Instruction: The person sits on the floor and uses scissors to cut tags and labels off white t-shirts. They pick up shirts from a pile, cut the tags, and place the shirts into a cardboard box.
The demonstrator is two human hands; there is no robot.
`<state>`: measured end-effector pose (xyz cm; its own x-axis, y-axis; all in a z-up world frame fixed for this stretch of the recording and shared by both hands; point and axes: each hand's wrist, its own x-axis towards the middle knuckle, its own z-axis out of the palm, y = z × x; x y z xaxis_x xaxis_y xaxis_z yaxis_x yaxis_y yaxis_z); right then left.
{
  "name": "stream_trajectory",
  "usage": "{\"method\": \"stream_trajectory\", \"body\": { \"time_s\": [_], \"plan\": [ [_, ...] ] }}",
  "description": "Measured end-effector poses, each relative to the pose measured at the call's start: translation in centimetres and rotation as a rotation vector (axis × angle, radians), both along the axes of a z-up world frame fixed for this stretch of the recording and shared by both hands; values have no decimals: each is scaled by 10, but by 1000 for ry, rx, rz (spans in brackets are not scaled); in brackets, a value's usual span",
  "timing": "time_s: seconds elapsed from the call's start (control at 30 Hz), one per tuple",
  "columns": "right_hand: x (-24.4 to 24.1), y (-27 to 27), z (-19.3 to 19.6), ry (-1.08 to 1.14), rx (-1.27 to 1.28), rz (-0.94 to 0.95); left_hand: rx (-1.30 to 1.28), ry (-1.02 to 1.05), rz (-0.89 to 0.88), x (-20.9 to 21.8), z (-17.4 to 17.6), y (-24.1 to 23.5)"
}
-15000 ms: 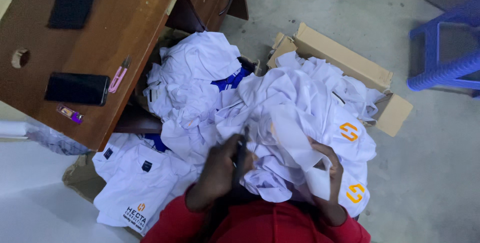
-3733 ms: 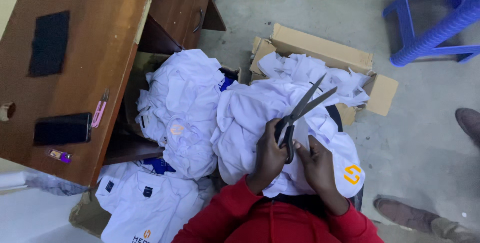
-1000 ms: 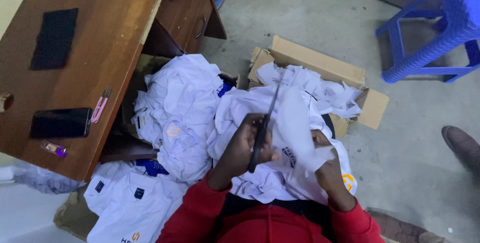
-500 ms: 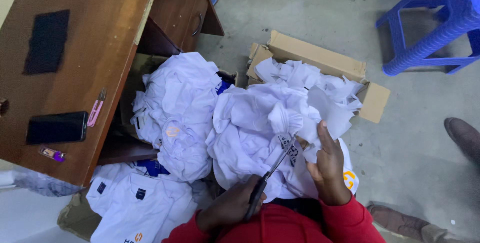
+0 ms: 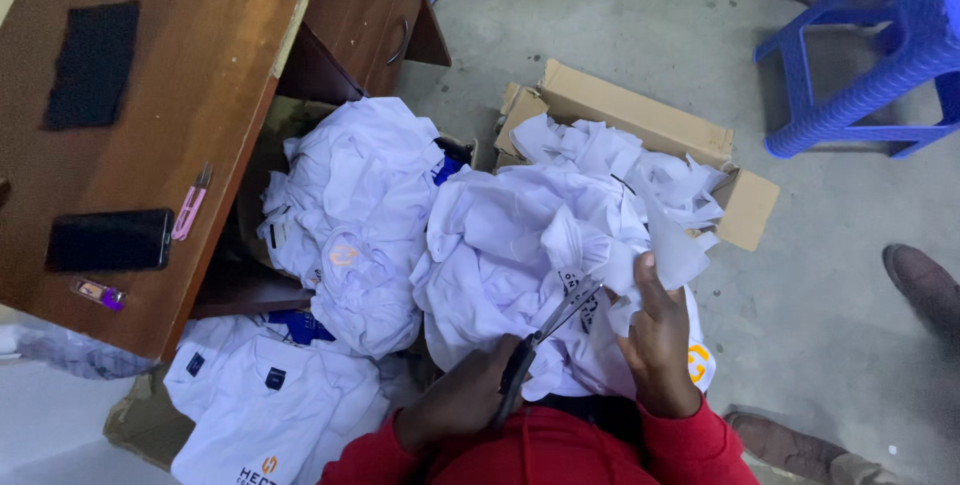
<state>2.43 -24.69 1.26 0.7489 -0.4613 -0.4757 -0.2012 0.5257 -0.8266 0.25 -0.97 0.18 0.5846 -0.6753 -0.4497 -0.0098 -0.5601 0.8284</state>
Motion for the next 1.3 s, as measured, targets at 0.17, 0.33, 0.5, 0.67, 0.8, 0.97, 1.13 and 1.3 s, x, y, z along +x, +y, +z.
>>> {"method": "stream_trajectory", "body": {
  "time_s": [0.17,0.33,0.5,0.67,0.8,0.97,1.13,1.3],
  "plan": [
    [-18,10,-34,-119,-39,52,-6,-35,105,4,13,-16],
    [-28,8,-23,-280,-752,326,-39,-127,161,1,10,-23],
    [-37,5,-29,-112,-704,288,1,-204,158,-6,0,-21],
    [-43,17,-31,-246,-779,380,21,-73,165,-9,11,-27],
    [-39,-6,-56,-529,-1159,556,-7,-202,153,1,15,-5],
    [-36,-10,-186,-188,316,105,54,-5,463,45,43,3],
    [-24,-1,-118,-76,491,152,-195,-169,475,97,35,-40],
    [-26,-1,-101,-89,387,174,-203,-296,281,113,-2,-85]
  ]
}}
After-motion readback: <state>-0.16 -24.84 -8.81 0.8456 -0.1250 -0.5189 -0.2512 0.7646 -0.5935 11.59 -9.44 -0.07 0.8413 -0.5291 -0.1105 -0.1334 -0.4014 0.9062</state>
